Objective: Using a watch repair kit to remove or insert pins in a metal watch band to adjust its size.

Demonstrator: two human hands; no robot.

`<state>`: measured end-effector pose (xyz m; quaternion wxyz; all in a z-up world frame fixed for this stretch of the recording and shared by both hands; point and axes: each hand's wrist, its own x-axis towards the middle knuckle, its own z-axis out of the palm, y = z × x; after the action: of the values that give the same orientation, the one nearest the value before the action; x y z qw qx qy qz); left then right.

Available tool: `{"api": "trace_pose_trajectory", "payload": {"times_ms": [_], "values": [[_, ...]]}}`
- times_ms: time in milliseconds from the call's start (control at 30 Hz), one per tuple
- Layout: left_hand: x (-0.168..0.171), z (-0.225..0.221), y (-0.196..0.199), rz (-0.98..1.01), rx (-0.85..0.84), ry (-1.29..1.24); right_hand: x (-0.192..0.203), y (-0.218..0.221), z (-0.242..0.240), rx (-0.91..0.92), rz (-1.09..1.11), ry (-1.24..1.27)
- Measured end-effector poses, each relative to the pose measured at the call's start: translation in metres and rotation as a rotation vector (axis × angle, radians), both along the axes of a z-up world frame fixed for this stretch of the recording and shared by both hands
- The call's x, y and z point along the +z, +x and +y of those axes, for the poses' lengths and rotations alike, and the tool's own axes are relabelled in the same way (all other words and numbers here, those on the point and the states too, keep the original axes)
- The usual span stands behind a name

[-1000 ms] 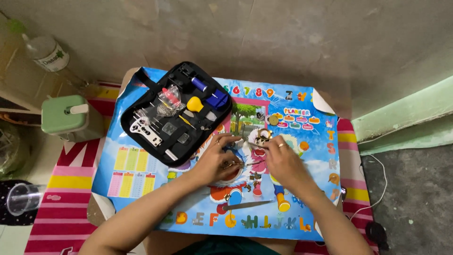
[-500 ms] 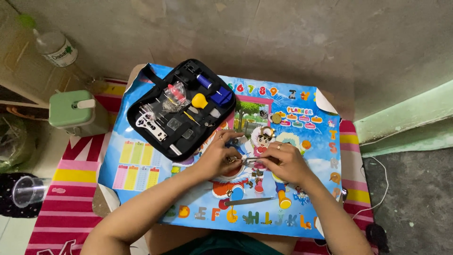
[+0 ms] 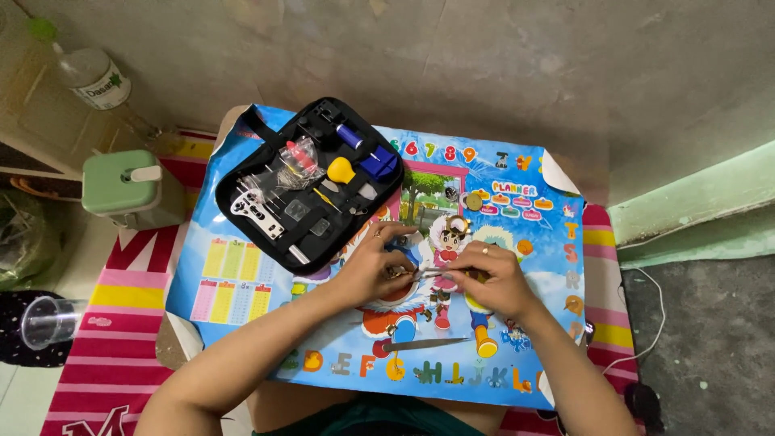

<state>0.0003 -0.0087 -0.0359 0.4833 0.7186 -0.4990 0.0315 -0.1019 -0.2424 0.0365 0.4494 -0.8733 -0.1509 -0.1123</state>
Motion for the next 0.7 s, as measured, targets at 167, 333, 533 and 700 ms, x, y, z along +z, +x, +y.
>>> {"api": "trace_pose_trajectory", "payload": {"times_ms": [167,333,533,700], "values": [[0.002,0.000,0.000,0.019,-0.003,0.007,-0.003,-0.002,0.003,0.011,-0.098,-0.177],[-0.002,0.001,-0.001,0.015,-0.003,0.000,-0.002,-0.004,0.005,0.015,-0.095,-0.026],[0.000,-0.001,0.003,-0.012,-0.006,-0.016,0.005,0.000,0.010,-0.025,-0.162,-0.189],[0.000,0.000,0.000,0.006,-0.011,-0.022,0.007,-0.003,0.008,-0.024,-0.121,0.012]]}}
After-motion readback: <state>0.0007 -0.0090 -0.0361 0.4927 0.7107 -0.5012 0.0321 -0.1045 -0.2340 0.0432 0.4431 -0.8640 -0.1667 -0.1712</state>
